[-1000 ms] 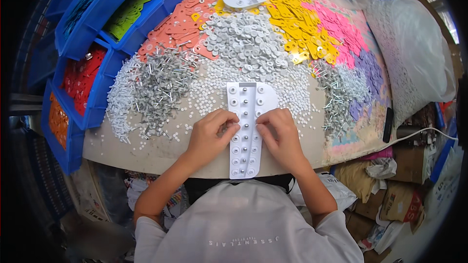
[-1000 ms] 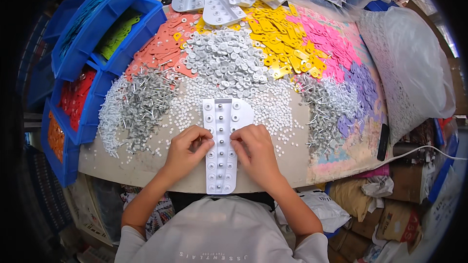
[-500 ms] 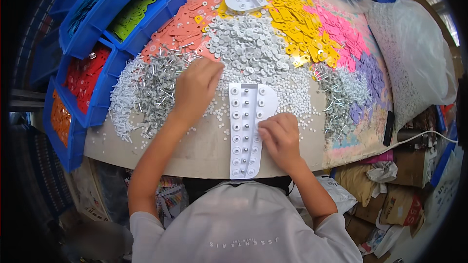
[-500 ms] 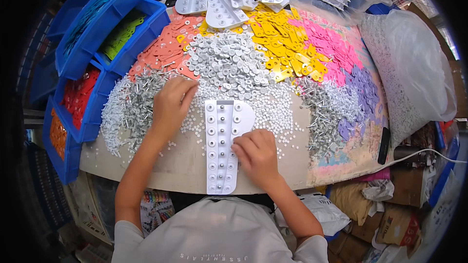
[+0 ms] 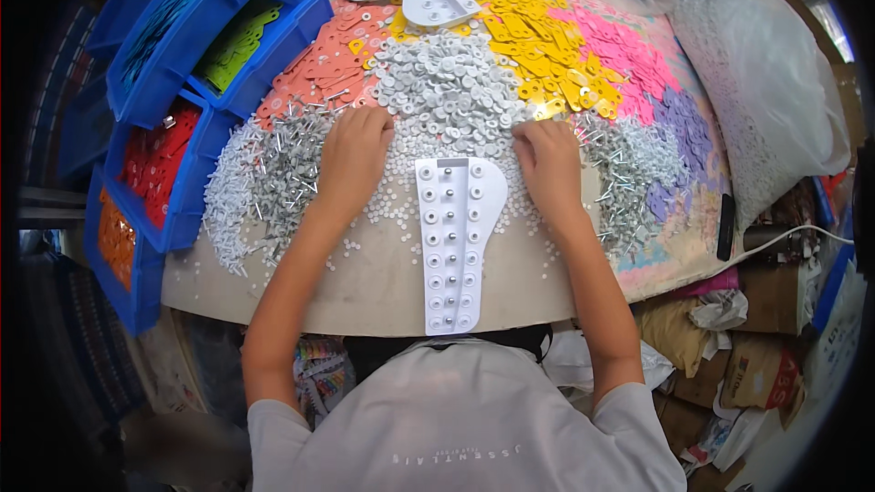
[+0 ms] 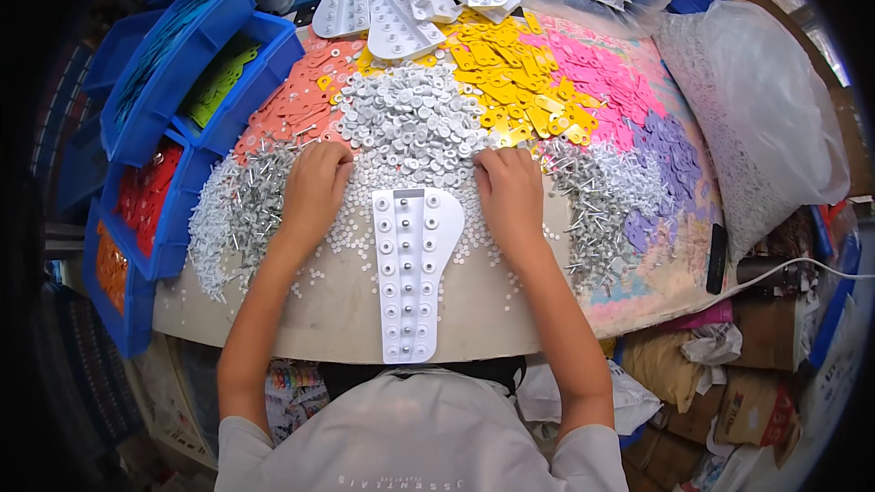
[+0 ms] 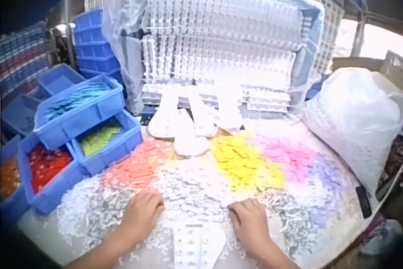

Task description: Assembling a toy xylophone by placing metal pins into a plastic base and attaching colored plastic keys.

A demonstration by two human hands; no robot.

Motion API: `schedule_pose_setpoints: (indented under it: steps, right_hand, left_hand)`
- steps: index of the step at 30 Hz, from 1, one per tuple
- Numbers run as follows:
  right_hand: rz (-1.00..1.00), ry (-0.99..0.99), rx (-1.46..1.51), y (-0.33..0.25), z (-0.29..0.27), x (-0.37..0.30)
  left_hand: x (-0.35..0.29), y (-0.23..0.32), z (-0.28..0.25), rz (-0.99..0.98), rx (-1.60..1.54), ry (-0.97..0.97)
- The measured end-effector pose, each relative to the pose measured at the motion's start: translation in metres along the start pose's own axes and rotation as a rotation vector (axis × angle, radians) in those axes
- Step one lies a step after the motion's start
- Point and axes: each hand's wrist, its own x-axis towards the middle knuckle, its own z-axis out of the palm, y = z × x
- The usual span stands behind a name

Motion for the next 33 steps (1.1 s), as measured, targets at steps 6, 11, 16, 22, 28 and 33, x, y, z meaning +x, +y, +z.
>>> schedule_pose_setpoints:
  steps: [6,11,16,22,28,33]
  right_hand:
    - [0.093,0.03,0.123,-0.013,-0.018,-0.01]
    - [0.154,-0.165,0.478,-0.063,-0.059,-0.046]
    - [0.038,-0.385,0.511,-0.086,-0.064,-0.076]
    - [0.061,-0.37,0.466,-0.094,-0.051,-0.084]
    - [0.073,-0.331,0.349,-0.092,-0.042,-0.092]
    - [-0.175,-0.017,0.191,-0.079,-0.019,-0.114]
  left_hand:
    - [-0.051,0.056,-0.035,-0.246,-0.589,-0.157]
    - [-0.091,0.074,-0.04,-0.063,-0.619,-0.31]
    - [-0.105,0.083,-0.029,-0.097,-0.52,-0.188]
    - [-0.107,0.088,-0.024,-0.278,-0.641,-0.157]
    - [-0.11,0.076,-0.025,0.159,-0.28,-0.069]
    - [-0.107,0.074,-0.024,0.263,-0.211,-0.029]
